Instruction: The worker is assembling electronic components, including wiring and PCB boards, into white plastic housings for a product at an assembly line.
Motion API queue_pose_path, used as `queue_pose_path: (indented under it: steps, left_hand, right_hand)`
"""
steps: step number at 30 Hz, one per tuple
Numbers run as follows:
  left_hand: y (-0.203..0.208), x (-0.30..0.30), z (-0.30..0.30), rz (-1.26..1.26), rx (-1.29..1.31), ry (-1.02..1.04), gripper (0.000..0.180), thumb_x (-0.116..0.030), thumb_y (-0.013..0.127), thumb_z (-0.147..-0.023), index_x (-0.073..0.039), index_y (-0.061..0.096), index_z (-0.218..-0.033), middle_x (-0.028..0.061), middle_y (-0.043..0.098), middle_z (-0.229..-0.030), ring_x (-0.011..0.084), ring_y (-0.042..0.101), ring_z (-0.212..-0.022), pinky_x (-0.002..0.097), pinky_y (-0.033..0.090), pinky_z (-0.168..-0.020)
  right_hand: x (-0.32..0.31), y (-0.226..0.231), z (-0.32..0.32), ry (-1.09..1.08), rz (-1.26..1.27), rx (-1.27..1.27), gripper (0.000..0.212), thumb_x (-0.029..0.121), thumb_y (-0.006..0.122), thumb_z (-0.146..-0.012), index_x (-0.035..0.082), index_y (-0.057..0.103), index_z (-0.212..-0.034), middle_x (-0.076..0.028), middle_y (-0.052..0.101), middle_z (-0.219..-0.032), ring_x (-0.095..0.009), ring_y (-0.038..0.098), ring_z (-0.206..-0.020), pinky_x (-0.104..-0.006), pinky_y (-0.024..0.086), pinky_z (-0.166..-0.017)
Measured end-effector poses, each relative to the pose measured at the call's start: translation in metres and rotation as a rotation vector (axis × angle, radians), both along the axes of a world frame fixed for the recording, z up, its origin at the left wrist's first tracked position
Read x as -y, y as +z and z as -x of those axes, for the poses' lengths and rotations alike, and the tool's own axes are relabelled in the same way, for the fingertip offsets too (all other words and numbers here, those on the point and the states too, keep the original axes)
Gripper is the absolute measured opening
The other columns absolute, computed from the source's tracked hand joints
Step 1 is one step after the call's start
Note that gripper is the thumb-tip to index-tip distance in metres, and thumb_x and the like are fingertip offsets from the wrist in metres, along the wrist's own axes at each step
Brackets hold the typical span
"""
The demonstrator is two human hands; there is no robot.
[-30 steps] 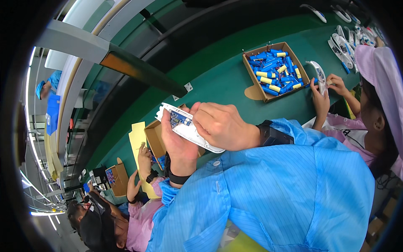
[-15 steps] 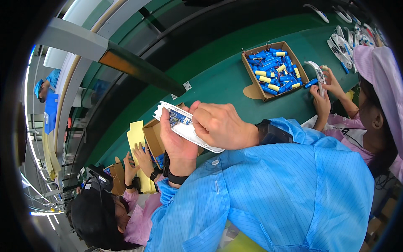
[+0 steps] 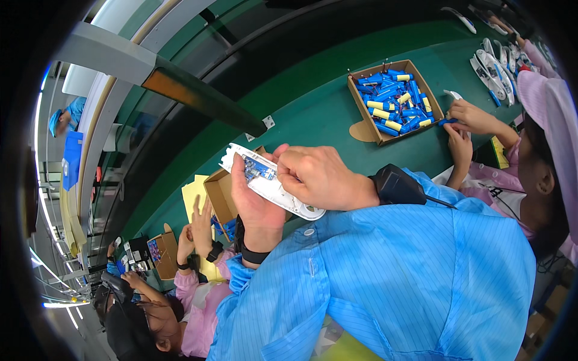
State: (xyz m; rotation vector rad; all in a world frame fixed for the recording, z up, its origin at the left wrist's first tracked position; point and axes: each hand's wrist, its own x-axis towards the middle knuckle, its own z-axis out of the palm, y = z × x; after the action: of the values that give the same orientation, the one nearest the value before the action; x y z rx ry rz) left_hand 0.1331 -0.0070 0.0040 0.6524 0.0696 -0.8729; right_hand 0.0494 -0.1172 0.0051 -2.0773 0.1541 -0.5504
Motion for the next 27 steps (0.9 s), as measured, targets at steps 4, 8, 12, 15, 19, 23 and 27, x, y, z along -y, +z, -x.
queue_pose_path:
  steps: [4,8,12,15,19,23,27]
  left_hand:
    - [-0.0014,0.0000,0.0000,0.023,-0.008,-0.023,0.041,-0.040,0.040,-0.095,-0.004,0.060,-0.091,0.0100,0.064,-0.082,0.0297,0.058,-0.102,0.0411,0.046,-0.088]
    - [-0.0040,-0.0015,-0.0010,0.047,-0.001,-0.036,0.045,-0.041,0.039,-0.095,-0.002,0.061,-0.089,0.0124,0.064,-0.085,0.0297,0.058,-0.099,0.0414,0.047,-0.087]
    - [-0.0056,-0.0010,-0.0005,-0.002,-0.022,-0.044,0.048,-0.042,0.039,-0.094,-0.001,0.062,-0.085,0.0149,0.064,-0.088,0.0296,0.058,-0.097,0.0420,0.047,-0.086]
    - [-0.0054,-0.0003,-0.0001,0.015,-0.025,-0.022,0.049,-0.042,0.039,-0.094,0.000,0.062,-0.083,0.0165,0.063,-0.089,0.0295,0.058,-0.096,0.0422,0.047,-0.086]
    - [-0.0083,-0.0003,-0.0013,-0.019,0.005,0.002,0.048,-0.042,0.039,-0.094,0.000,0.061,-0.083,0.0156,0.063,-0.088,0.0293,0.058,-0.096,0.0421,0.047,-0.086]
    - [-0.0075,0.0002,-0.0012,0.002,0.001,0.021,0.049,-0.044,0.041,-0.093,0.000,0.059,-0.085,0.0214,0.063,-0.096,0.0275,0.059,-0.092,0.0374,0.046,-0.086]
    - [-0.0079,-0.0008,-0.0013,0.007,-0.004,0.015,0.049,-0.044,0.041,-0.093,0.001,0.059,-0.085,0.0211,0.063,-0.096,0.0276,0.059,-0.092,0.0375,0.046,-0.086]
  right_hand:
    - [0.0018,-0.0006,0.0007,0.010,0.006,0.002,0.007,0.008,0.063,-0.077,0.002,0.059,-0.077,-0.011,0.059,-0.069,-0.024,0.057,-0.056,-0.0330,0.044,-0.050]
    - [0.0036,0.0032,0.0002,0.034,-0.065,-0.086,0.010,0.011,0.059,-0.077,0.002,0.059,-0.072,-0.013,0.062,-0.071,-0.031,0.060,-0.063,-0.0403,0.045,-0.055]
    - [0.0049,0.0045,0.0010,0.051,-0.143,-0.136,0.011,0.012,0.059,-0.077,0.002,0.059,-0.073,-0.014,0.062,-0.071,-0.030,0.061,-0.063,-0.0402,0.045,-0.055]
    - [0.0059,0.0048,0.0018,0.065,-0.170,-0.141,0.011,0.012,0.058,-0.078,0.002,0.059,-0.073,-0.014,0.062,-0.071,-0.030,0.060,-0.063,-0.0399,0.045,-0.055]
    - [0.0062,0.0060,0.0022,0.071,-0.195,-0.147,0.012,0.012,0.058,-0.078,0.002,0.059,-0.073,-0.014,0.062,-0.071,-0.030,0.060,-0.062,-0.0397,0.045,-0.055]
    - [0.0055,0.0068,0.0015,0.063,-0.196,-0.139,0.012,0.012,0.059,-0.078,0.001,0.058,-0.073,-0.014,0.061,-0.071,-0.030,0.060,-0.062,-0.0393,0.044,-0.054]
    - [0.0038,0.0046,0.0010,0.051,-0.194,-0.123,0.012,0.012,0.059,-0.078,0.001,0.057,-0.073,-0.014,0.061,-0.071,-0.030,0.060,-0.062,-0.0393,0.045,-0.054]
